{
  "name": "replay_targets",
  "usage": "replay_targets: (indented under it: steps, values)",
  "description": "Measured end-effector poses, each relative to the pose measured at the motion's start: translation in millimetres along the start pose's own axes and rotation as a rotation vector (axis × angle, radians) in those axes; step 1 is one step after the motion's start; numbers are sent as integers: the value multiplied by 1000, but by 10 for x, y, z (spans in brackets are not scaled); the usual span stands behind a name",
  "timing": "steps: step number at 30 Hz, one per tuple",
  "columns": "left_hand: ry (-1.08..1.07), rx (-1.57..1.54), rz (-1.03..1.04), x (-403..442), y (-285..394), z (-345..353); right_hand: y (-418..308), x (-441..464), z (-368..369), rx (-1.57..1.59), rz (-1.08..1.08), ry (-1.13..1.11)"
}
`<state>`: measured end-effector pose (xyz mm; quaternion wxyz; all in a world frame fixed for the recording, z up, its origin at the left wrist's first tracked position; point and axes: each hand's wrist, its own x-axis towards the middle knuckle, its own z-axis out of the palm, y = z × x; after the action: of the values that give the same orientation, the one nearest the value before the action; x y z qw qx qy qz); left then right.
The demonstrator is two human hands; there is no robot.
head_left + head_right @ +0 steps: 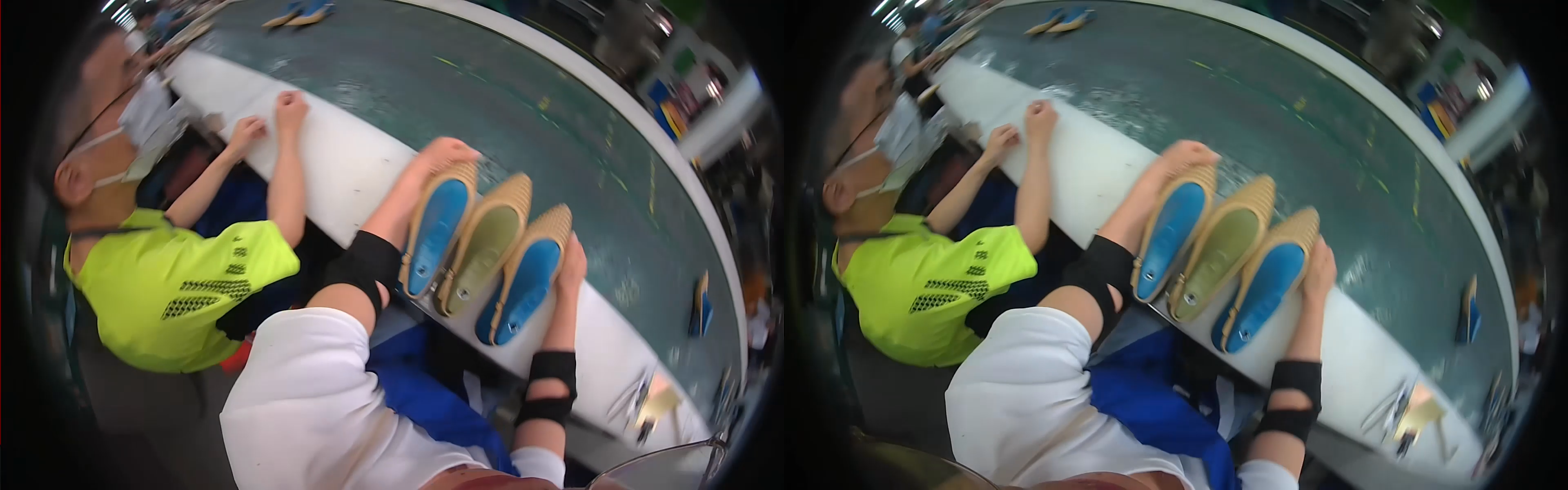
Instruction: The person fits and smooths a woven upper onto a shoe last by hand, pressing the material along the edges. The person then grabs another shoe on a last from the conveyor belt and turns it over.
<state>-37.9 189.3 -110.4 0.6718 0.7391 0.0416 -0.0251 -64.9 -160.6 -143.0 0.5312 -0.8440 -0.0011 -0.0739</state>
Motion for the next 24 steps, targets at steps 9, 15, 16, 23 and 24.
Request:
replay_targets:
  steps: [9,15,16,23,24]
  values:
    - [-179,-195,-123,125,-102,43,-306,-86,-69,-281,5,32]
    - [-56,579,-13,251,209,43,-331,-94,-84,-247,-21,64]
    - [-48,751,16,318,328,69,-333,-93,-90,-236,-15,56]
    - [-242,554,337,83,1442,1279,-207,-51,-128,-119,-6,-15]
    - [-305,500,372,74,1485,1435,-162,-29,-128,-93,-9,-37]
